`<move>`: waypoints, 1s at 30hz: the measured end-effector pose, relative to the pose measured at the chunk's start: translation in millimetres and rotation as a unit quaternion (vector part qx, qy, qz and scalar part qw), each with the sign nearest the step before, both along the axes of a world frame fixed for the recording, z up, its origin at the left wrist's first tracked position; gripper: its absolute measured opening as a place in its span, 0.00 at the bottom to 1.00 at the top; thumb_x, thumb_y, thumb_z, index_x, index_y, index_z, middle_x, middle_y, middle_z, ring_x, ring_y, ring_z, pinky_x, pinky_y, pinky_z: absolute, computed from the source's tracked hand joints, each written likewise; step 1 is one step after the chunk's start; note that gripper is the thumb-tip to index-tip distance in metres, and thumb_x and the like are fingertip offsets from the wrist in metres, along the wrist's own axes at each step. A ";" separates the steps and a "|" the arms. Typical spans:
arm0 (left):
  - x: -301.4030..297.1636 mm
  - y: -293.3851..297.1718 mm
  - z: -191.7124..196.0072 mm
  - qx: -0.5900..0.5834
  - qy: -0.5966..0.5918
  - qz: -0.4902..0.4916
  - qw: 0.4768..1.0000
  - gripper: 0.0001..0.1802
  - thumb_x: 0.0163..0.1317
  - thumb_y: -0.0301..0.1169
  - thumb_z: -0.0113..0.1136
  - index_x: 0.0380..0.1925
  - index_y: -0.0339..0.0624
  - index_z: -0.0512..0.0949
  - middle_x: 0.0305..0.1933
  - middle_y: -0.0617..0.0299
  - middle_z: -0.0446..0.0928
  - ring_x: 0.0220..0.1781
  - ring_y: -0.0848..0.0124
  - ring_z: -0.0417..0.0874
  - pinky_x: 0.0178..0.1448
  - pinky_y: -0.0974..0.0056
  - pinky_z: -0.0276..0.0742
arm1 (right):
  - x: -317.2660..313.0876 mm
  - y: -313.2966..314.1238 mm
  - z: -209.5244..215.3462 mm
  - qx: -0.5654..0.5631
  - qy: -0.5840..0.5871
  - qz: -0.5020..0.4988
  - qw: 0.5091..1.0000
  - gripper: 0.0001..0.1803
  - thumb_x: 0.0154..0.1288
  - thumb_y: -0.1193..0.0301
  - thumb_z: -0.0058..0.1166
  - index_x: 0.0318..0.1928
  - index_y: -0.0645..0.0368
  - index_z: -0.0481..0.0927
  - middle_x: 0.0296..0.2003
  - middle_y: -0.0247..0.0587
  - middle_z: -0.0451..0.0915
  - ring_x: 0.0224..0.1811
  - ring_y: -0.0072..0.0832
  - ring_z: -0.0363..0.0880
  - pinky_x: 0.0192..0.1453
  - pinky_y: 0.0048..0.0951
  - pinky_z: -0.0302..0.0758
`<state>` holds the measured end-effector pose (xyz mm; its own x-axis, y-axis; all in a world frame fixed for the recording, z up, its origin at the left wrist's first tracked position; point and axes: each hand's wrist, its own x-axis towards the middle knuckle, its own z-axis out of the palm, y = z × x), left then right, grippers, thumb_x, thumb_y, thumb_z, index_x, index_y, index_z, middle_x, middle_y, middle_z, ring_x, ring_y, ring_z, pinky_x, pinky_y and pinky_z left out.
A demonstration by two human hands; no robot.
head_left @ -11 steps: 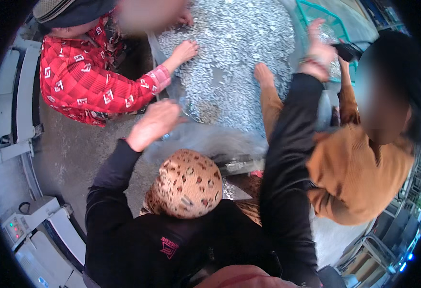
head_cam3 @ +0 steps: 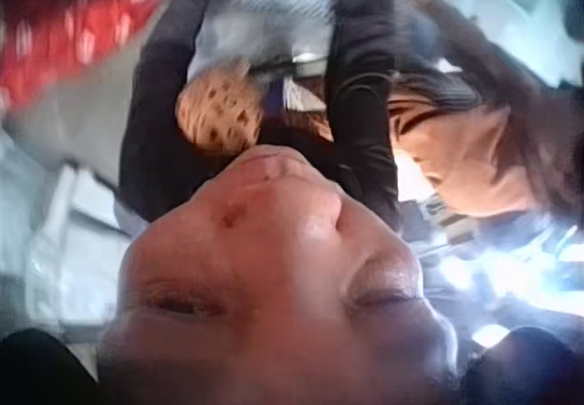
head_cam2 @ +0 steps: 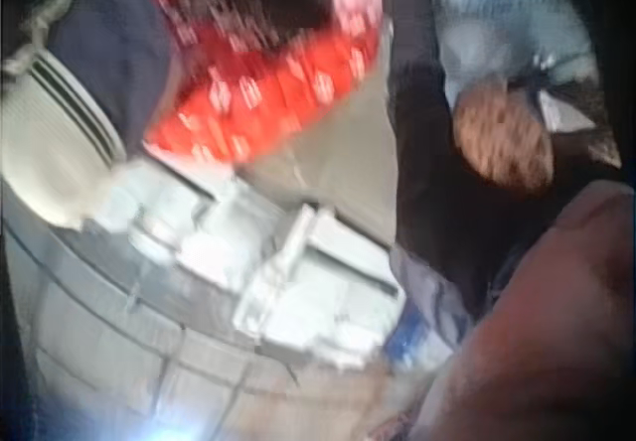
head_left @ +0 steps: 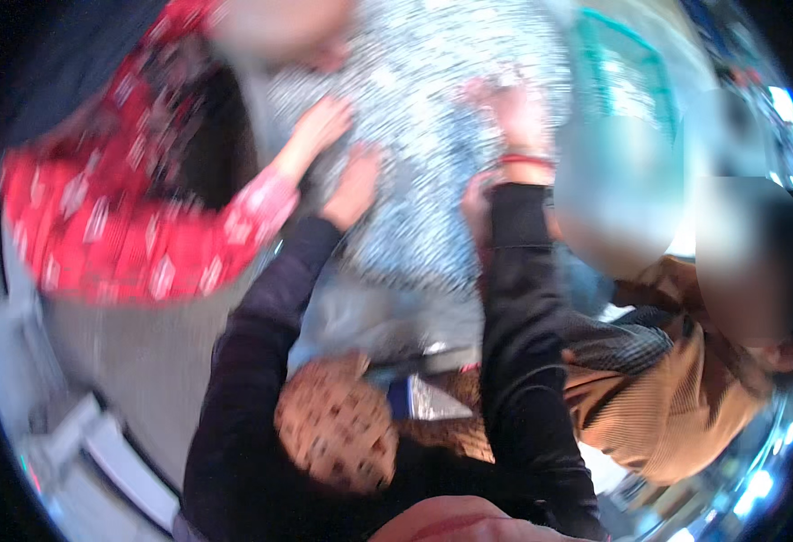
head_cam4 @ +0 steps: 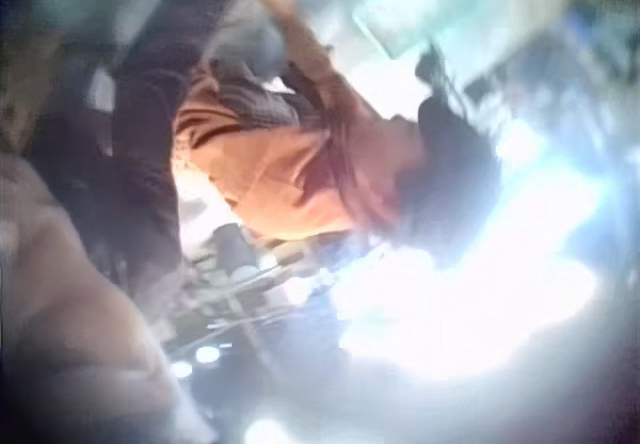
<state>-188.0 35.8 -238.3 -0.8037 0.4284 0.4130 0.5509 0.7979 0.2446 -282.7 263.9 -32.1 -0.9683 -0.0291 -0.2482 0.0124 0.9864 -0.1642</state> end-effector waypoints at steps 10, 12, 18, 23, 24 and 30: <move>-8.8 -21.6 -3.9 0.053 -0.207 0.133 0.968 0.30 0.52 0.19 0.48 0.58 0.37 0.58 0.54 0.39 0.61 0.52 0.44 0.68 0.53 0.51 0.67 | 94.9 -161.7 -219.0 0.082 0.106 0.031 0.990 0.26 0.58 0.70 0.45 0.58 0.61 0.61 0.56 0.60 0.60 0.51 0.50 0.64 0.48 0.39 0.72; -4.1 -15.3 -11.1 0.060 -0.234 0.098 0.965 0.26 0.52 0.18 0.47 0.55 0.36 0.61 0.51 0.40 0.63 0.50 0.44 0.69 0.51 0.51 0.68 | 120.7 -146.7 -244.4 -0.015 0.154 0.035 0.987 0.35 0.46 0.81 0.53 0.58 0.67 0.57 0.50 0.63 0.60 0.50 0.56 0.62 0.51 0.40 0.69; 59.3 -46.7 -24.5 0.181 -0.355 0.058 0.915 0.22 0.47 0.22 0.55 0.46 0.36 0.71 0.43 0.43 0.72 0.47 0.49 0.73 0.50 0.54 0.70 | 171.8 -143.3 -235.8 -0.368 0.071 -0.083 0.923 0.33 0.38 0.81 0.60 0.50 0.67 0.63 0.48 0.59 0.61 0.52 0.57 0.60 0.56 0.43 0.63; 103.3 -62.6 49.1 0.372 -0.491 0.086 0.783 0.17 0.60 0.29 0.47 0.49 0.39 0.73 0.26 0.64 0.74 0.18 0.79 0.70 0.25 0.72 0.68 | 207.3 -106.8 -157.9 -0.510 -0.098 -0.069 0.852 0.28 0.48 0.68 0.60 0.50 0.63 0.67 0.47 0.48 0.70 0.54 0.40 0.67 0.55 0.36 0.67; 91.9 -55.5 71.1 0.406 -0.502 0.047 0.762 0.20 0.56 0.23 0.50 0.51 0.37 0.70 0.32 0.62 0.75 0.26 0.79 0.75 0.30 0.72 0.72 | 202.1 -91.7 -146.4 -0.578 -0.126 -0.058 0.804 0.22 0.51 0.73 0.57 0.48 0.63 0.68 0.42 0.44 0.72 0.46 0.37 0.73 0.50 0.34 0.73; 76.9 -39.3 79.7 0.394 -0.541 0.044 0.742 0.17 0.60 0.24 0.46 0.50 0.32 0.70 0.43 0.53 0.75 0.39 0.69 0.80 0.43 0.71 0.77 | 191.9 -46.3 -116.8 -0.636 -0.149 -0.216 0.725 0.20 0.54 0.80 0.51 0.51 0.58 0.74 0.32 0.34 0.77 0.34 0.19 0.75 0.29 0.20 0.72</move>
